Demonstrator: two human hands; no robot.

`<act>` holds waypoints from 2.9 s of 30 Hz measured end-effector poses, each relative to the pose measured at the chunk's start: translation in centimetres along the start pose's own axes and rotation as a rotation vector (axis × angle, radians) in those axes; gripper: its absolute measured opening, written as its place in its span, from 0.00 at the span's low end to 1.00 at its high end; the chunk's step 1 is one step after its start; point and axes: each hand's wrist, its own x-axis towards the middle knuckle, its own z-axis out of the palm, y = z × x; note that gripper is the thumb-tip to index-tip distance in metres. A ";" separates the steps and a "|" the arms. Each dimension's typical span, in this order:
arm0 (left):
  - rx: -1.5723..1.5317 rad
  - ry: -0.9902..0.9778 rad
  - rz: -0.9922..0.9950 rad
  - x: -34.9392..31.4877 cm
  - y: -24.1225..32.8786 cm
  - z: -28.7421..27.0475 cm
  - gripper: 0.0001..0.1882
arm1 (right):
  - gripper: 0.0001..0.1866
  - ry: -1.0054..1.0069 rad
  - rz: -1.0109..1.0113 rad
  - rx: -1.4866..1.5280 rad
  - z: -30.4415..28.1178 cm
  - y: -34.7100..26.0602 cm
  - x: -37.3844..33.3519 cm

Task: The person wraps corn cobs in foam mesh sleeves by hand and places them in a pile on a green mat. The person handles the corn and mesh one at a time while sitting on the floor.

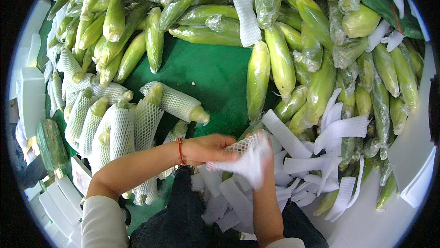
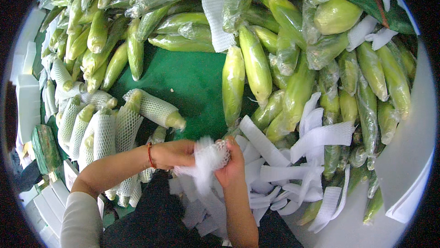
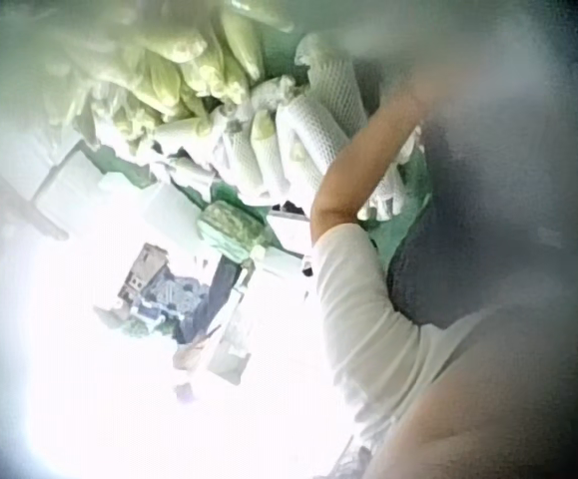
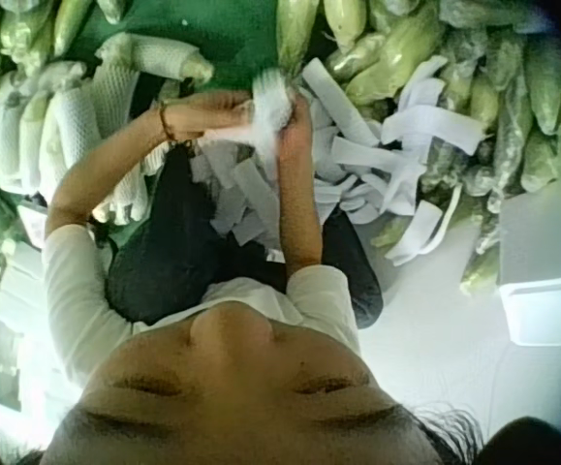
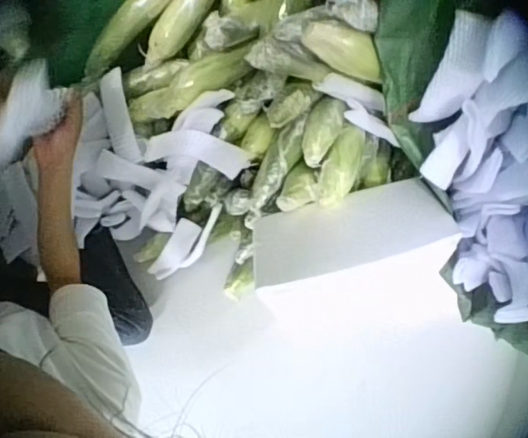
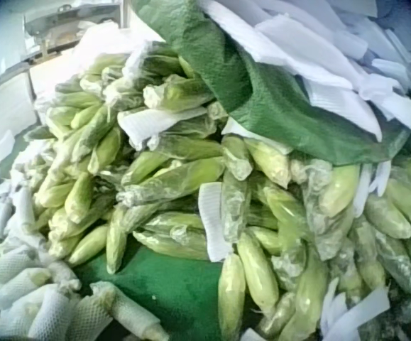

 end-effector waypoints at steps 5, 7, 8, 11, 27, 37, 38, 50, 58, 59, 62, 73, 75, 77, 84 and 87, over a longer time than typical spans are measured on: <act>0.429 0.528 0.385 7.4 5.1 -5.8 0.13 | 0.19 0.241 -0.311 -1.790 1.8 -5.4 4.9; -0.051 0.486 0.652 11.4 6.2 -8.2 0.09 | 0.20 0.385 -0.876 -1.989 3.1 -6.2 8.8; -0.057 0.394 0.590 13.1 7.1 -8.1 0.08 | 0.21 0.374 -0.708 -1.820 4.3 -6.2 10.3; -0.088 0.383 0.314 13.4 8.3 -5.8 0.17 | 0.22 0.438 -0.783 -1.606 4.2 -5.7 11.7; 0.604 0.547 0.508 1.7 3.2 0.9 0.18 | 0.09 0.180 -0.770 -0.658 3.5 0.7 2.7; 0.606 0.627 0.566 0.9 3.1 1.2 0.11 | 0.08 0.250 -0.720 -0.697 4.0 0.8 2.2; 0.582 0.634 0.549 1.0 3.1 1.1 0.11 | 0.08 0.234 -0.671 -0.563 4.5 0.6 2.4; 0.104 0.821 0.559 3.4 -0.8 -0.8 0.04 | 0.07 0.150 -0.594 -0.191 -6.1 4.3 8.1; 0.703 0.854 0.563 7.5 -3.8 -5.2 0.08 | 0.17 0.174 -0.484 -0.336 -17.0 4.3 11.9; 0.865 0.899 0.528 6.4 -4.6 -6.3 0.10 | 0.18 0.175 -0.426 -0.260 -15.3 6.3 11.3; 1.033 0.845 0.723 5.7 -3.7 -4.6 0.16 | 0.21 0.165 -0.324 -0.141 -11.7 5.5 8.1; 1.813 0.504 0.586 -10.6 2.5 4.6 0.31 | 0.32 -0.049 0.215 0.005 -1.2 3.1 -6.2; 1.892 0.268 0.623 -13.7 3.7 5.6 0.31 | 0.34 -0.198 0.506 -0.055 2.3 4.0 -7.3; 1.972 0.453 0.797 -16.3 3.6 4.1 0.30 | 0.32 -0.246 0.686 -0.446 5.5 6.4 -5.3; 1.696 1.292 0.199 -30.7 2.6 -3.0 0.41 | 0.14 -0.281 -0.749 -1.811 11.0 3.2 9.1; 1.266 1.265 -0.115 -34.5 -0.1 -10.0 0.48 | 0.15 -0.145 -1.153 -2.144 8.1 -0.3 17.2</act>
